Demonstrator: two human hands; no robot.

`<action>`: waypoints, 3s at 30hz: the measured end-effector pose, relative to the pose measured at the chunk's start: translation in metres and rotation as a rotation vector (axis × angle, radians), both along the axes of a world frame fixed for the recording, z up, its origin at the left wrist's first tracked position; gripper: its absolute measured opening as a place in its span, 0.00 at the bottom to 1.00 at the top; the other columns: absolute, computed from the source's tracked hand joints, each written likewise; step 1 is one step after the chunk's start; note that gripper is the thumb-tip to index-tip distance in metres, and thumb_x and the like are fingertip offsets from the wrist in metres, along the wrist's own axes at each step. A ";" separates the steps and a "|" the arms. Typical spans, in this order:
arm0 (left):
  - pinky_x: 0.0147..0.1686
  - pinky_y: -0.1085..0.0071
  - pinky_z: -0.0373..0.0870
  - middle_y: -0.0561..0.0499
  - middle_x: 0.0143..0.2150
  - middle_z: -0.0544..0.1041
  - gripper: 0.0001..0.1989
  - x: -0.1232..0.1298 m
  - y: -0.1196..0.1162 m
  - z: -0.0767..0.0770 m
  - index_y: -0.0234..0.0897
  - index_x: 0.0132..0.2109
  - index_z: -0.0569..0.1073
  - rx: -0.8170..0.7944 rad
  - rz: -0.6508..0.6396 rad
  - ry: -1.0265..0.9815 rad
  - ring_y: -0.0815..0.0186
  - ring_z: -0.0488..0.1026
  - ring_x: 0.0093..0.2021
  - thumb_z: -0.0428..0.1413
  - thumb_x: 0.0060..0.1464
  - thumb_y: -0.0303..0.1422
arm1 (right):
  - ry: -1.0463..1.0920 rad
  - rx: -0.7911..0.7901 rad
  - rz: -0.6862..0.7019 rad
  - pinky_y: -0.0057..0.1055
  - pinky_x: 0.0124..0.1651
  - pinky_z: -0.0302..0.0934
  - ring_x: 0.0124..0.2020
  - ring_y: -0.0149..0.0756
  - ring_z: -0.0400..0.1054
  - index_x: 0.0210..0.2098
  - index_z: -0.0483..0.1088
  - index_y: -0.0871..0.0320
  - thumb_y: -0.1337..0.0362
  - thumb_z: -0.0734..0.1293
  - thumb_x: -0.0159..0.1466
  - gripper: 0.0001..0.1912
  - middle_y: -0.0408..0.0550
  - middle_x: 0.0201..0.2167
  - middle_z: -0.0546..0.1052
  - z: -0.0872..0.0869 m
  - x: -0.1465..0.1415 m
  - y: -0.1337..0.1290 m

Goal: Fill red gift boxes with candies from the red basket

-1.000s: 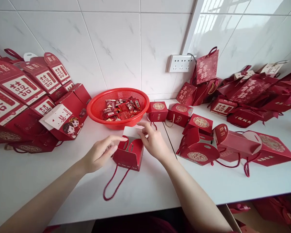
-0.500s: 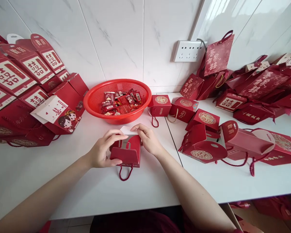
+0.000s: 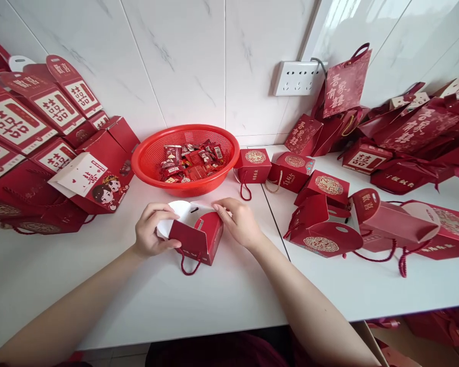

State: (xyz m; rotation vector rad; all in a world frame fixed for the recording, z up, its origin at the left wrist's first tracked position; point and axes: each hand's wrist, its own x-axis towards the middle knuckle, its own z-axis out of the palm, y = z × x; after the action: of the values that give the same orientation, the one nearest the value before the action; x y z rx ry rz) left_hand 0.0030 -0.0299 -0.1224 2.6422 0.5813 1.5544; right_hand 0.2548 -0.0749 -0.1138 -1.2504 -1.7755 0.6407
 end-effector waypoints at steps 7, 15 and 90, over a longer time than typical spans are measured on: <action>0.57 0.59 0.70 0.44 0.62 0.71 0.32 -0.011 0.009 0.001 0.42 0.65 0.66 -0.002 0.004 0.372 0.51 0.69 0.61 0.55 0.58 0.50 | 0.035 -0.038 0.269 0.45 0.66 0.53 0.65 0.42 0.58 0.60 0.65 0.50 0.57 0.61 0.70 0.19 0.49 0.65 0.64 0.010 0.002 -0.006; 0.66 0.46 0.56 0.44 0.69 0.61 0.19 -0.010 0.007 0.008 0.38 0.58 0.71 -0.274 -0.150 0.367 0.48 0.52 0.71 0.55 0.60 0.34 | 0.574 -0.197 0.453 0.49 0.64 0.54 0.64 0.47 0.59 0.34 0.73 0.54 0.52 0.63 0.68 0.14 0.48 0.63 0.68 0.002 0.011 0.001; 0.52 0.60 0.65 0.52 0.40 0.83 0.16 0.019 -0.052 0.018 0.38 0.52 0.74 0.370 0.156 0.373 0.65 0.78 0.38 0.56 0.57 0.25 | -0.649 0.064 -0.048 0.39 0.46 0.65 0.48 0.46 0.71 0.47 0.74 0.57 0.66 0.58 0.69 0.15 0.52 0.47 0.78 0.120 -0.028 0.114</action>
State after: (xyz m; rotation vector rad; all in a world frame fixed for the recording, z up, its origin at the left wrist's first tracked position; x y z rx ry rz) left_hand 0.0224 -0.0818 -0.1041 3.2798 0.5706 1.3150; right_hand 0.2266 0.0388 0.0060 -1.5631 -2.2505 0.1425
